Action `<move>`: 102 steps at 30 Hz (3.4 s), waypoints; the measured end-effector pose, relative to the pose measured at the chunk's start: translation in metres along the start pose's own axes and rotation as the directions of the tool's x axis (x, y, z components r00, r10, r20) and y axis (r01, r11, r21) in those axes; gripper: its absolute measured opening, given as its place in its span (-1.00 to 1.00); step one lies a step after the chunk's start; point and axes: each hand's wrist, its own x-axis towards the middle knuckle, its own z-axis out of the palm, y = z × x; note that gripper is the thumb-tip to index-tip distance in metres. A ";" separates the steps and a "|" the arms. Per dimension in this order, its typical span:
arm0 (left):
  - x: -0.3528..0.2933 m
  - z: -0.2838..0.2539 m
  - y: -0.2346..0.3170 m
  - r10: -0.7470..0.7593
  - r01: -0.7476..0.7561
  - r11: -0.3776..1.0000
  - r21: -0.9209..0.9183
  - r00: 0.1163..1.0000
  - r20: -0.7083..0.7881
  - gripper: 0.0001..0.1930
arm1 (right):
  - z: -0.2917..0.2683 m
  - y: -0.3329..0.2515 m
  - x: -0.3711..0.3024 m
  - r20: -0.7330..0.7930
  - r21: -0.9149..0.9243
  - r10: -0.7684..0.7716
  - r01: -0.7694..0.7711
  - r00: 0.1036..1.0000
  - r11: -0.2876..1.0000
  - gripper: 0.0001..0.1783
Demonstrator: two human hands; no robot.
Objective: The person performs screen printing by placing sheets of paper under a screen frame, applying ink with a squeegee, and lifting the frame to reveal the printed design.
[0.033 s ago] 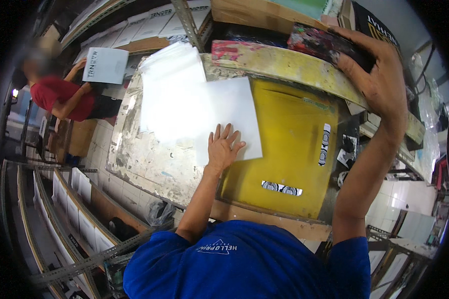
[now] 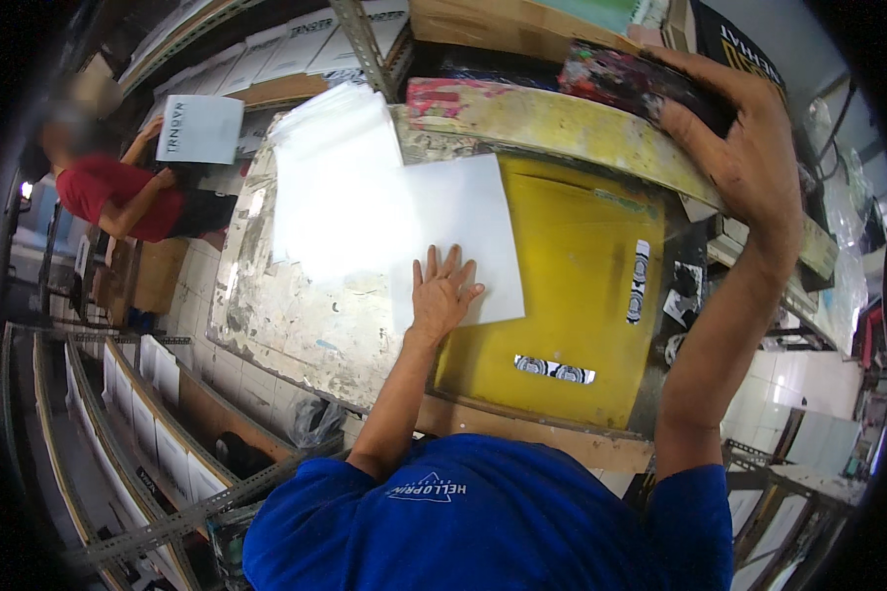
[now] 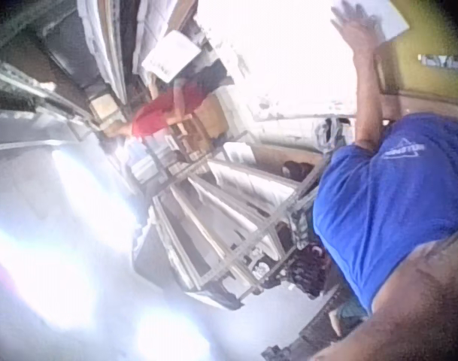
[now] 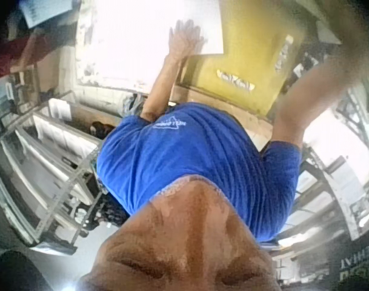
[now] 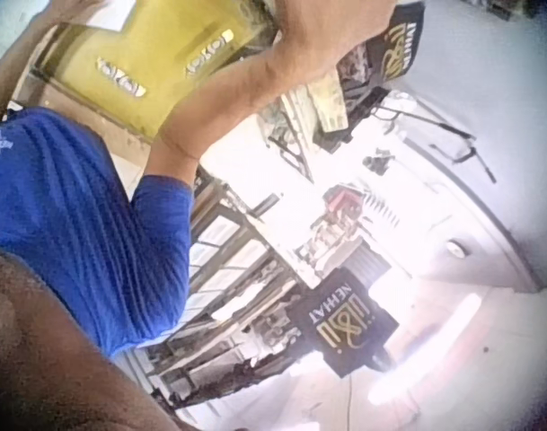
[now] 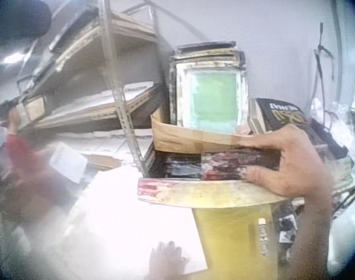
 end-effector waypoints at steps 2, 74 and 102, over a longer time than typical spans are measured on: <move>-0.001 0.029 0.003 0.109 -0.109 0.994 -0.009 0.992 0.064 -0.46 | 0.000 0.001 0.000 -0.003 0.034 -0.017 0.017 1.000 0.999 -0.50; -0.146 0.023 -0.008 -0.105 0.036 0.922 -0.386 0.981 -0.160 -0.07 | 0.282 0.048 -0.189 0.177 -0.085 0.228 -0.216 0.957 0.973 -0.07; -0.148 0.012 0.004 -0.171 0.078 0.856 -0.511 0.976 -0.137 -0.06 | 0.275 0.184 -0.074 0.238 0.390 0.428 -0.489 0.872 0.780 -0.23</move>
